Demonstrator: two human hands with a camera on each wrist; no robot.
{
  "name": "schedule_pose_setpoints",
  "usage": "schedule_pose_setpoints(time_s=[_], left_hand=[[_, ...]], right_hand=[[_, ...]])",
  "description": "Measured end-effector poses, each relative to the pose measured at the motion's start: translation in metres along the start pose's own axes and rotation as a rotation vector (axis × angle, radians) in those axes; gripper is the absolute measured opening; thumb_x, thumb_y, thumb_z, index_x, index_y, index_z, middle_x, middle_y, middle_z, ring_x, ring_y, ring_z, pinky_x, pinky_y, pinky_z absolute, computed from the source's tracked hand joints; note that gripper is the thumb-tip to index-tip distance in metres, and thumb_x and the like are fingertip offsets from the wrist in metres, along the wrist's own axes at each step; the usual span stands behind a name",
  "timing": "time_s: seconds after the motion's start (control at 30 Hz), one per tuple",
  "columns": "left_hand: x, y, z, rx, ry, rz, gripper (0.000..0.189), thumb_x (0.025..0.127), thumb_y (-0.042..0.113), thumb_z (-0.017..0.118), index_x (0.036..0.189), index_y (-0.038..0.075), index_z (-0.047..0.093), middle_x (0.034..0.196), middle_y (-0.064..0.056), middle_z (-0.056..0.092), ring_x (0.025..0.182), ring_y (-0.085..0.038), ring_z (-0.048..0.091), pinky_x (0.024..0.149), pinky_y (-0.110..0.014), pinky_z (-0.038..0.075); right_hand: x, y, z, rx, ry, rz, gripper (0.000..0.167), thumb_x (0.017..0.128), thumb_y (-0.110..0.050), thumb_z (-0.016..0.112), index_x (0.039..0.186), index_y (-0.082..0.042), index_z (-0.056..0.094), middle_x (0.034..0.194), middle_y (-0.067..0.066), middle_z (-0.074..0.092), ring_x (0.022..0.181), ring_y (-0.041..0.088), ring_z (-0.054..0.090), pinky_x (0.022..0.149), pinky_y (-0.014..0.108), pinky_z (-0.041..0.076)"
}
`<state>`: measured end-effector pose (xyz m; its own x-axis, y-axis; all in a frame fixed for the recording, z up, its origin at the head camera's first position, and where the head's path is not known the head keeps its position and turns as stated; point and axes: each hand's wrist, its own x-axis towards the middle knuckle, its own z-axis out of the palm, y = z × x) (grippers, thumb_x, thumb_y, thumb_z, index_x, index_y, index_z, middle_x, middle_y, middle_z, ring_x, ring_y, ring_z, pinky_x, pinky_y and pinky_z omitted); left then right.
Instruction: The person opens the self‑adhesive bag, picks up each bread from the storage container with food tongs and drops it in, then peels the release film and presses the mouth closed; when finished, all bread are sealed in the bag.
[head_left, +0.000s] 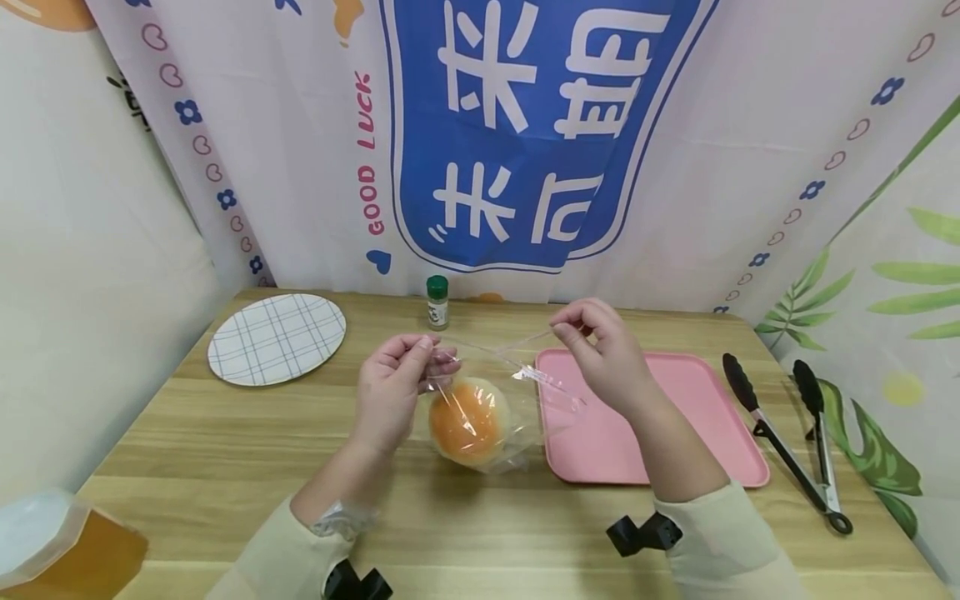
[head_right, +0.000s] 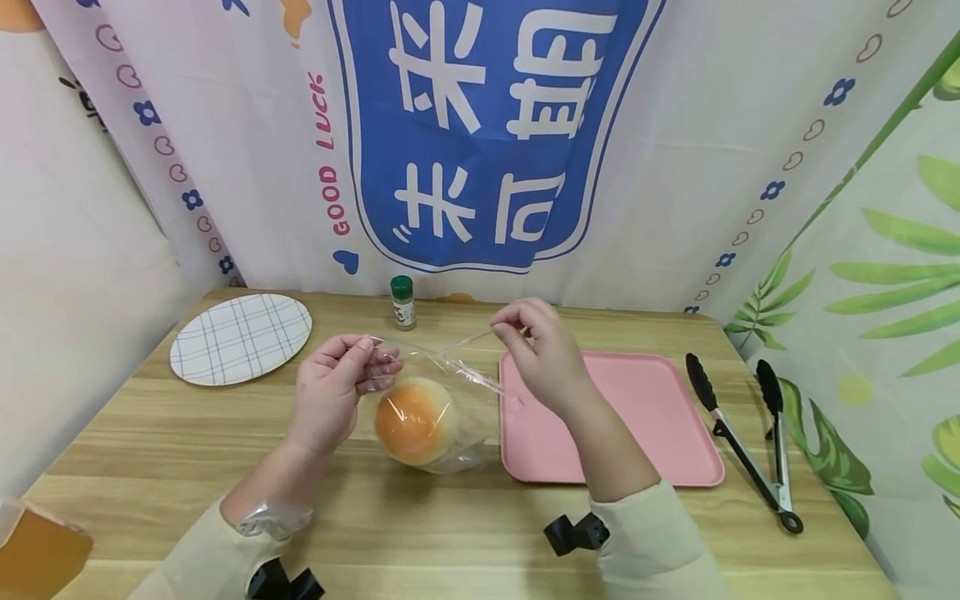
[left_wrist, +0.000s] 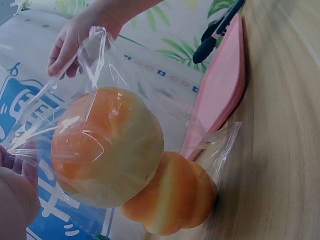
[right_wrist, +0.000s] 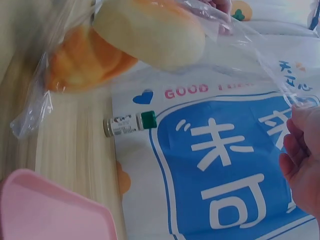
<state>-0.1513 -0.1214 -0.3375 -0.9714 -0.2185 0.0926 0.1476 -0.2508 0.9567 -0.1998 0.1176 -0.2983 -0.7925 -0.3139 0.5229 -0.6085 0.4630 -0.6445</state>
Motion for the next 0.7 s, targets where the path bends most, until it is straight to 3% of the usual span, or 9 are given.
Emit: schedule_pose_setpoints(time_s=[0.17,0.37,0.7], left_hand=[[0.001,0.002,0.000,-0.035,0.003,-0.012,0.018,0.102,0.007,0.049,0.109,-0.007,0.057,0.079,0.006,0.074,0.076,-0.011,0.074,0.070,-0.027,0.063],[0.003,0.002,-0.001,-0.056,0.032,-0.005,0.013,0.101,0.008,0.050,0.104,-0.001,0.060,0.079,0.005,0.074,0.075,-0.011,0.074,0.069,-0.026,0.063],[0.006,0.002,-0.006,-0.052,0.090,-0.014,0.014,0.101,0.013,0.053,0.104,0.001,0.061,0.079,0.006,0.075,0.078,-0.012,0.074,0.069,-0.024,0.062]], right_hand=[[-0.003,0.009,-0.011,0.012,0.075,0.004,0.007,0.095,0.000,0.059,0.093,0.003,0.065,0.094,0.013,0.062,0.085,0.006,0.047,0.075,0.015,0.041],[-0.008,0.017,-0.023,0.008,0.138,0.056,0.009,0.096,-0.002,0.058,0.094,0.004,0.065,0.095,0.013,0.061,0.083,0.003,0.045,0.074,0.013,0.039],[-0.017,0.030,-0.041,0.030,0.181,0.144,0.014,0.100,-0.007,0.054,0.099,0.005,0.062,0.091,-0.017,0.049,0.082,0.003,0.044,0.073,0.014,0.037]])
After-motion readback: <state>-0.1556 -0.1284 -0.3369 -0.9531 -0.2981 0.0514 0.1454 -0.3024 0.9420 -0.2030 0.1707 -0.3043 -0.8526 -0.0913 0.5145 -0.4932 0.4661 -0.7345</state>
